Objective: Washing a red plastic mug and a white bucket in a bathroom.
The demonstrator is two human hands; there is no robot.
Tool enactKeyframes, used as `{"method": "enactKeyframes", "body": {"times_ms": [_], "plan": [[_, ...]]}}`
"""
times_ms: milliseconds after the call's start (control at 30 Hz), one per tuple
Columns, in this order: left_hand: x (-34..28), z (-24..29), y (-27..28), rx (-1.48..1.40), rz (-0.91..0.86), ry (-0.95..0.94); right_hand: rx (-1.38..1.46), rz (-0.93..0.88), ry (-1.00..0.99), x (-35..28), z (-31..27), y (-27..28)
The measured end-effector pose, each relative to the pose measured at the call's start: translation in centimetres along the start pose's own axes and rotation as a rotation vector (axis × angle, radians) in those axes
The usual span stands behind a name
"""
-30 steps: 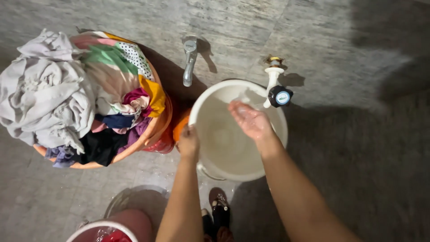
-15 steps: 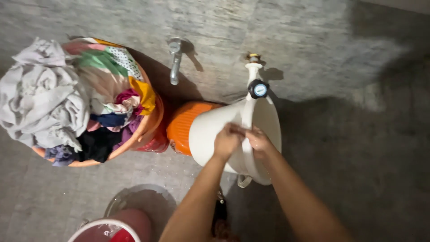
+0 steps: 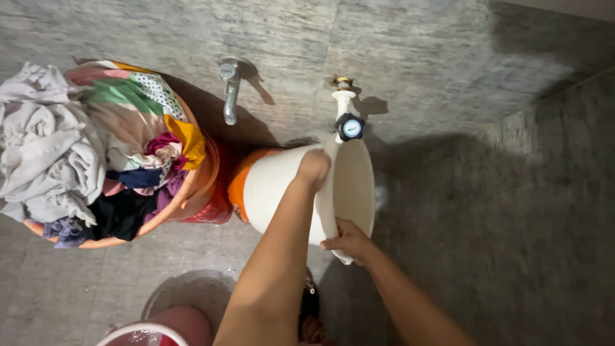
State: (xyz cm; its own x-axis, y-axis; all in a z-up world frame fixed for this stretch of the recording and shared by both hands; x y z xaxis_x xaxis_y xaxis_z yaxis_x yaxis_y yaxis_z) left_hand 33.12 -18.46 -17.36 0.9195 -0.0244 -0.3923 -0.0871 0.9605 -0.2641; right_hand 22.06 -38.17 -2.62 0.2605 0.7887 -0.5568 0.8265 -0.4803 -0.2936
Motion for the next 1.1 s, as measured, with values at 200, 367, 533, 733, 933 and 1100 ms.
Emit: {"method": "enactKeyframes", "body": {"times_ms": [200, 367, 533, 733, 933, 1100], "plan": [[-17.2, 9.9, -5.8, -0.013, 0.254, 0.051, 0.721, -0.398, 0.386, 7.6, -1.2, 6.2], [-23.6, 12.3, -7.2, 0.108, 0.329, 0.056, 0.878, 0.06, 0.281, 13.2, -10.1, 6.4], [-25.2, 6.2, -7.5, 0.35, 0.275, 0.313, 0.942, 0.141, 0.449, 21.9, -6.7, 12.3], [-28.2, 7.0, -8.4, 0.548, 0.396, 0.042, 0.836, 0.296, 0.229, 26.6, -5.1, 16.9], [-25.0, 15.4, -4.5, 0.542, 0.572, -0.091, 0.76, 0.323, 0.191, 19.9, -6.8, 11.6], [-18.0, 18.2, -3.2, 0.571, 0.515, -0.262, 0.81, 0.084, 0.258, 13.9, -5.0, 5.0]]}}
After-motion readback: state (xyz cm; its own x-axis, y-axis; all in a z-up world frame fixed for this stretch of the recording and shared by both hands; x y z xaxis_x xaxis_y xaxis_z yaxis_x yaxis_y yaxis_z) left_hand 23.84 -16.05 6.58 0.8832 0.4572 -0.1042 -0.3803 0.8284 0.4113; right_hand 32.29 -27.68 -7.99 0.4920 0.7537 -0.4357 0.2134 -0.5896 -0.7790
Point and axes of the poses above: each hand's wrist, its own x-axis towards the middle knuckle, its own y-axis out of the back of the hand, z = x × y, the point moved 1 cm from there along x, towards the middle knuckle, and after that the axes turned 15 degrees about -z, right-handed, at the moved point
